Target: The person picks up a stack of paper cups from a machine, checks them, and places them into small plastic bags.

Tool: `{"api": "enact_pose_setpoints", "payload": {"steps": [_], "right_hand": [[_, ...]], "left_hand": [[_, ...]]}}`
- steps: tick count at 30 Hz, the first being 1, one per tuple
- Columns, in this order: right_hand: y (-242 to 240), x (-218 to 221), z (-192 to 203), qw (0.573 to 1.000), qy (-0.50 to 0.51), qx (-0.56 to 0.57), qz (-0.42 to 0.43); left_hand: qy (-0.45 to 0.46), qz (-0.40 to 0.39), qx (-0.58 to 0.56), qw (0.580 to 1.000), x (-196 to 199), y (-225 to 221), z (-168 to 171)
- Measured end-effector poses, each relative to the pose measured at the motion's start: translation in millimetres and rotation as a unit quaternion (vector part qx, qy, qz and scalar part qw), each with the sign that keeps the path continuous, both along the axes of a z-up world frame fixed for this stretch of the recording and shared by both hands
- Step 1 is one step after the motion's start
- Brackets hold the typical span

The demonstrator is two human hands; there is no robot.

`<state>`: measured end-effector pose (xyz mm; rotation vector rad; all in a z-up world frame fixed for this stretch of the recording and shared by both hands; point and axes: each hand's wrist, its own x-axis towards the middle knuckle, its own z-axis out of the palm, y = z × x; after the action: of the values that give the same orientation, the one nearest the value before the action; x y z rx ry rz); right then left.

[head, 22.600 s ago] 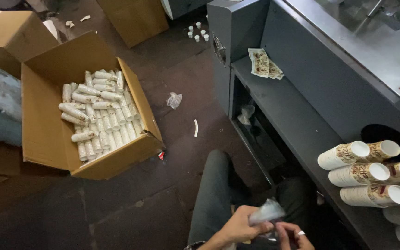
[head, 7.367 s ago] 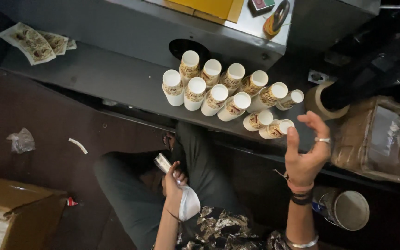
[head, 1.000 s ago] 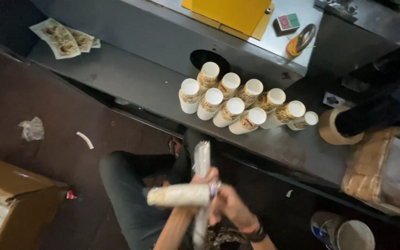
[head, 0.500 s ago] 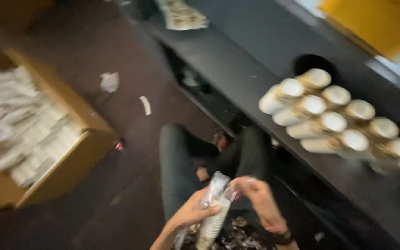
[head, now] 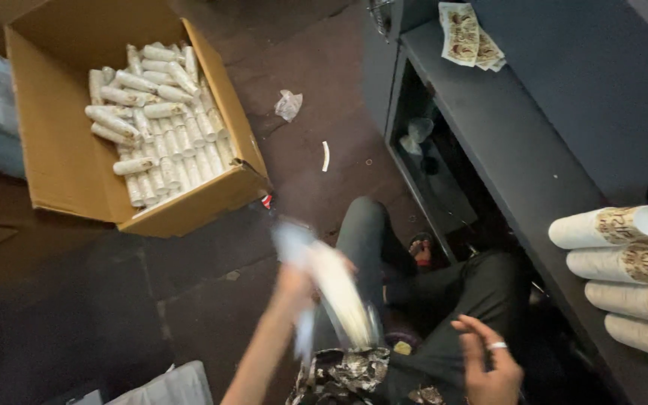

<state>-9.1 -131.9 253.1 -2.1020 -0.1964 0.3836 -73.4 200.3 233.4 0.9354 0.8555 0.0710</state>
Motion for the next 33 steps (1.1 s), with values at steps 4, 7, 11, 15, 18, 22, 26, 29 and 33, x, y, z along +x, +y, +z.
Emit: {"api": "enact_pose_setpoints", "payload": {"steps": [4, 7, 11, 15, 18, 22, 26, 29, 33], "right_hand": [[-18, 11, -29, 0.984, 0.102, 0.073, -0.13], [-11, 4, -41, 0.985, -0.016, 0.155, -0.074], [30, -10, -18, 0.979, 0.03, 0.19, -0.067], [26, -31, -64, 0.97, 0.173, 0.149, -0.077], [8, -21, -61, 0.982, 0.058, 0.144, -0.11], [-7, -4, -48, 0.976, 0.108, 0.148, -0.116], [-23, -14, -81, 0.965, 0.12, 0.181, -0.148], [-11, -13, -55, 0.979, 0.103, 0.104, -0.141], [-3, -8, -18, 0.989, -0.019, 0.078, -0.125]], "left_hand": [[-0.165, 0.392, -0.044, 0.904, -24, 85, 28], [-0.297, 0.327, -0.052, 0.896, -18, 69, 31], [-0.146, -0.031, 0.442, 0.884, 9, -32, 16], [-0.184, -0.374, 0.514, 0.75, 21, -120, 15], [-0.146, -0.396, 0.348, 0.837, 20, -139, 21], [-0.325, -0.367, 0.091, 0.867, 18, -139, -19], [-0.195, -0.349, 0.03, 0.916, 25, -134, 0], [-0.18, -0.336, 0.073, 0.922, 31, -136, 12], [-0.174, -0.358, 0.085, 0.913, 33, -142, 21]]}}
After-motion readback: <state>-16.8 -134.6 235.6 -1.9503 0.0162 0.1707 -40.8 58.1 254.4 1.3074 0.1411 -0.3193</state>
